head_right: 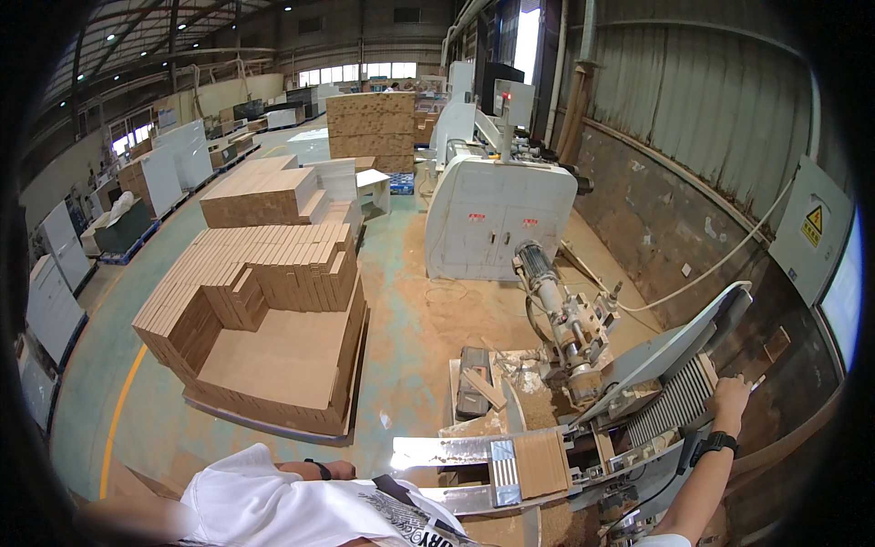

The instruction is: Operating a specialized woodworking machine to process stacks of small wooden blocks in a furniture manufacturing facility.

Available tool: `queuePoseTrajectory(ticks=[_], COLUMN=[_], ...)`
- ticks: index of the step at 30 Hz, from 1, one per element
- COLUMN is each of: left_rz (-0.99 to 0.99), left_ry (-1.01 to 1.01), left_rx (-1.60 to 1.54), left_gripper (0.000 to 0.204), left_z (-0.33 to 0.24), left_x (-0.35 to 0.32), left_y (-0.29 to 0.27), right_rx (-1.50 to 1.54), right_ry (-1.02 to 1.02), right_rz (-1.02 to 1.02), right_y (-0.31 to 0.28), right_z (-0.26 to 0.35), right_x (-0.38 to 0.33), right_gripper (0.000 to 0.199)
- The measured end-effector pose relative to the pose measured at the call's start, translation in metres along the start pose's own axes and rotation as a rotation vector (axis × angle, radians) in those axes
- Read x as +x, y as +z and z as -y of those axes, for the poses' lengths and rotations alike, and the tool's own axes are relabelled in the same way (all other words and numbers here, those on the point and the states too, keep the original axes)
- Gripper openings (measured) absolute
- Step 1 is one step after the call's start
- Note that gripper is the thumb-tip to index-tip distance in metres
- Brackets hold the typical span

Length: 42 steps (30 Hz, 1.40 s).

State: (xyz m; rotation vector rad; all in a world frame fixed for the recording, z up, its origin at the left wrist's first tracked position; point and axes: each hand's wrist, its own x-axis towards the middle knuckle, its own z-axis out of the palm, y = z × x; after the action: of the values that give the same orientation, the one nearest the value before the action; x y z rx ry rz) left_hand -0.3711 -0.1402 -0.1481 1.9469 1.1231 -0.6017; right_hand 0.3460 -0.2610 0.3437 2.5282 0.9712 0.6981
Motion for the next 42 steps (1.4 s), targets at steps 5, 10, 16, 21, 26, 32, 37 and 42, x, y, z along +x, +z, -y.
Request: queuePoseTrajectory(ticks=[5,10,16,21,26,32,37,42], left_rz=[-0.029,-0.024,-0.025,-0.031,-0.018,-0.017,-0.037,-0.057], left_ry=[-0.019,-0.007,-0.004,-0.017,-0.009,-0.014,-0.026,-0.028], left_rx=[-0.009,0.016,-0.008,-0.020,-0.018,-0.033,0.000,-0.017], left_gripper=[0.038,0.038,0.039,0.040,0.041,0.042,0.042,0.042], left_z=[0.000,0.001,0.003,0.003,0.002,0.004,0.005,0.004], left_x=[-0.001,-0.003,0.000,0.003,0.001,0.002,0.001,-0.001], left_y=[0.002,0.002,0.003,0.003,0.002,0.003,0.005,0.005], right_rx=[0.039,0.060,0.077,0.090,0.048,0.067,0.051,0.039], right_ry=[0.000,0.001,-0.019,-0.011,0.003,-0.002,0.012,0.012], right_rz=[0.060,0.113,0.054,0.040,0.020,0.051,0.047,0.069], right_y=[-0.002,-0.009,-0.006,0.002,0.003,-0.004,-0.004,-0.005], right_z=[0.000,0.001,0.000,-0.002,-0.002,-0.001,0.000,0.001], right_x=[0.002,-0.001,-0.001,0.002,0.003,0.000,0.001,0.001], right_gripper=[0.030,0.029,0.023,0.023,0.031,0.027,0.028,0.024])
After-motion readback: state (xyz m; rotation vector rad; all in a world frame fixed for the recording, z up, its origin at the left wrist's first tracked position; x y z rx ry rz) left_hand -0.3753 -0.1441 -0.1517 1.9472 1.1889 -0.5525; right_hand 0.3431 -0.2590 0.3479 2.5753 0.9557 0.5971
